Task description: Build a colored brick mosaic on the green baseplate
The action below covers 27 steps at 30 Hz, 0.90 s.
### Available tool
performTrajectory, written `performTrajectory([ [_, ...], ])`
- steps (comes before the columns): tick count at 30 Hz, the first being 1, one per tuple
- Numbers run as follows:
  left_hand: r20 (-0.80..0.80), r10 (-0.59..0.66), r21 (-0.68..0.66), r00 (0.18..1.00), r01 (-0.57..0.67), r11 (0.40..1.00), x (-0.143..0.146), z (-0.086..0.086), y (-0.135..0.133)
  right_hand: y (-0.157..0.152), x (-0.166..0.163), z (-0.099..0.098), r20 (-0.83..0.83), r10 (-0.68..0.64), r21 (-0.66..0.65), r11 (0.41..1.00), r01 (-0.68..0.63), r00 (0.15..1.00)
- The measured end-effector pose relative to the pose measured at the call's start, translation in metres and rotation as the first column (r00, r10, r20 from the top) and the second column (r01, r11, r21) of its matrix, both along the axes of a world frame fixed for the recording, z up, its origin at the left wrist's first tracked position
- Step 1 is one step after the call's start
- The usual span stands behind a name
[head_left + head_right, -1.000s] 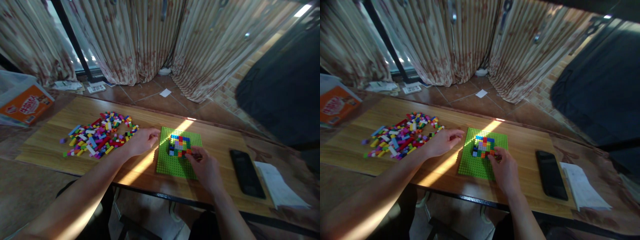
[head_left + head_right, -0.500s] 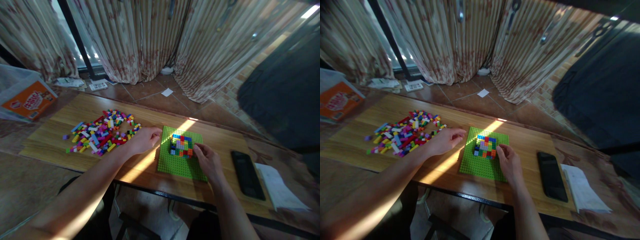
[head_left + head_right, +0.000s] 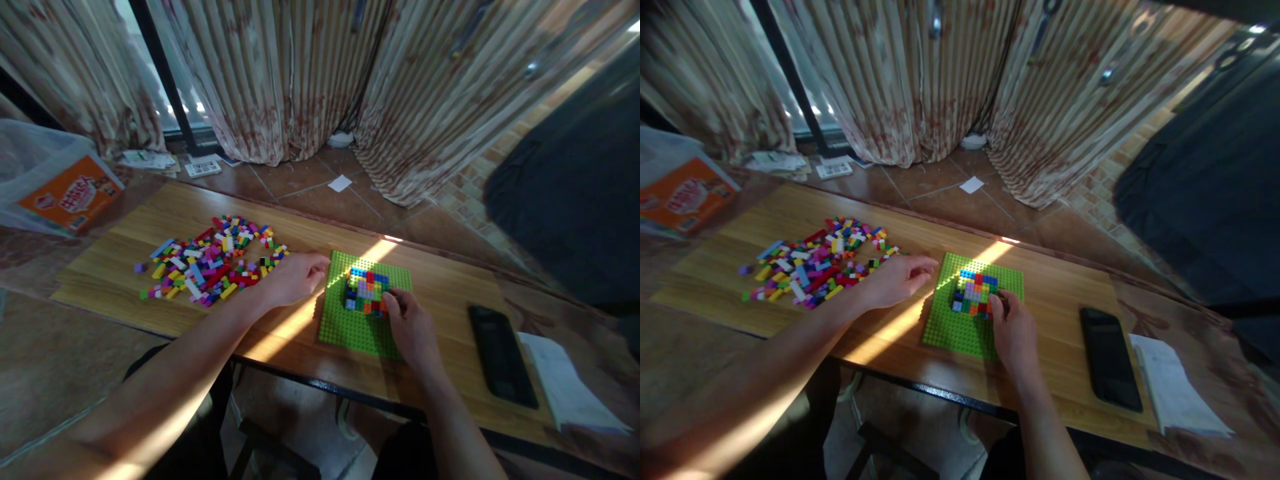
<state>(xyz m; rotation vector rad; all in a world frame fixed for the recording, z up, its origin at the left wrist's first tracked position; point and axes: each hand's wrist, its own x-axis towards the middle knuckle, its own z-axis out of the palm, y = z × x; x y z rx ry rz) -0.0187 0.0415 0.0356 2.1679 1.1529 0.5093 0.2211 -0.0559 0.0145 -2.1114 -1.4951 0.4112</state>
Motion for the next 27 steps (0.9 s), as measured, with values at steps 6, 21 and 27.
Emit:
performTrajectory([
  [6, -0.016, -0.023, -0.007, 1.0, 0.023, 1.0, 0.0, 0.002, 0.001, -0.001, -0.01, -0.001, 0.127, -0.025, -0.065, 0.997, 0.033, 0.992],
  [21, -0.008, 0.028, 0.027, 1.0, -0.028, 0.999, -0.006, 0.003, 0.005, 0.005, 0.008, -0.003, -0.048, 0.018, -0.043, 0.999, -0.02, 0.999],
  [27, -0.026, 0.071, 0.039, 0.997, -0.07, 0.997, -0.014, 0.006, 0.011, 0.007, 0.02, 0.008, -0.557, -0.012, -0.081, 0.996, -0.04, 0.83],
])
